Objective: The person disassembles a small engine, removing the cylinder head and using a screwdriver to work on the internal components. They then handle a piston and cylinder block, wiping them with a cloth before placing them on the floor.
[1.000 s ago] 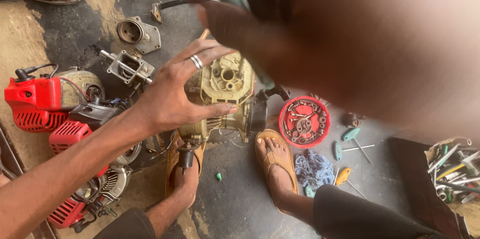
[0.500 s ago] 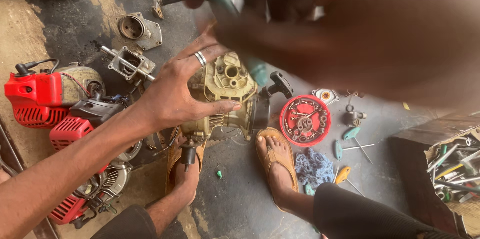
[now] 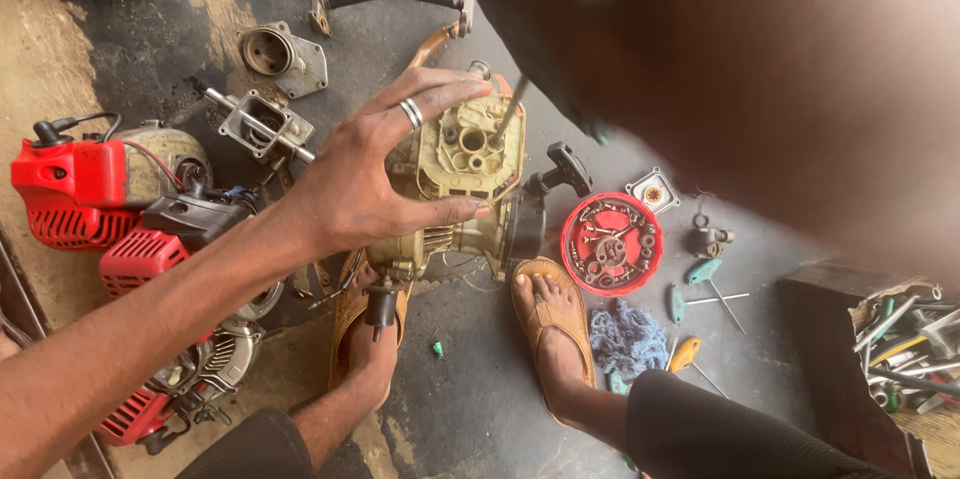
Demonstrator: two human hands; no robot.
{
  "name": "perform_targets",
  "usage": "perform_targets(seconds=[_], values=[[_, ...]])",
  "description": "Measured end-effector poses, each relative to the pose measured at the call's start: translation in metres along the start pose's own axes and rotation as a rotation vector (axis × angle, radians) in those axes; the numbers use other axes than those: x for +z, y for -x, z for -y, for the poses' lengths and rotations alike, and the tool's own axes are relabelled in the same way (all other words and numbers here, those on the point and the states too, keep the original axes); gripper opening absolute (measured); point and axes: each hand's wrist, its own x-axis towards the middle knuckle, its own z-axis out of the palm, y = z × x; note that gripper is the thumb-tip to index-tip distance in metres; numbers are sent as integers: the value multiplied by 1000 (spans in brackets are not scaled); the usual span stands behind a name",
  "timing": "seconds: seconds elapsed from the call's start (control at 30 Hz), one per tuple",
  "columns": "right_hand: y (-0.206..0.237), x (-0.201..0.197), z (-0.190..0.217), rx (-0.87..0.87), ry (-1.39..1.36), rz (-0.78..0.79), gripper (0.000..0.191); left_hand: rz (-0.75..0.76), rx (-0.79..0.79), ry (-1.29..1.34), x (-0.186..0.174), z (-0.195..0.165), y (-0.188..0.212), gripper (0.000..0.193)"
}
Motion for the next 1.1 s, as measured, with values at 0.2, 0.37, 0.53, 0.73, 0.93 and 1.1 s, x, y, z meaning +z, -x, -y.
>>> perform_targets(seconds=[0.2,0.37,0.53,0.73,0.93,1.1], values=[[-15,-5,-31,-248,-433,276,21,-6,12,-41,1,5,-1,87],[-18,14,-52,-123,-369,378,32,-1,3,-32,1,8,4,88],[7,18,-31,102,411,476,47,3,-29,-34,2,9,4,86],[4,-3,15,-32,-523,191,33,-5,15,-28,1,9,8,87],[-8,18,-41,-249,-539,247,31,-8,14,-7,-2,8,8,85],[-4,23,-36,15,-332,285,26,-8,4,-9,-3,8,9,85]])
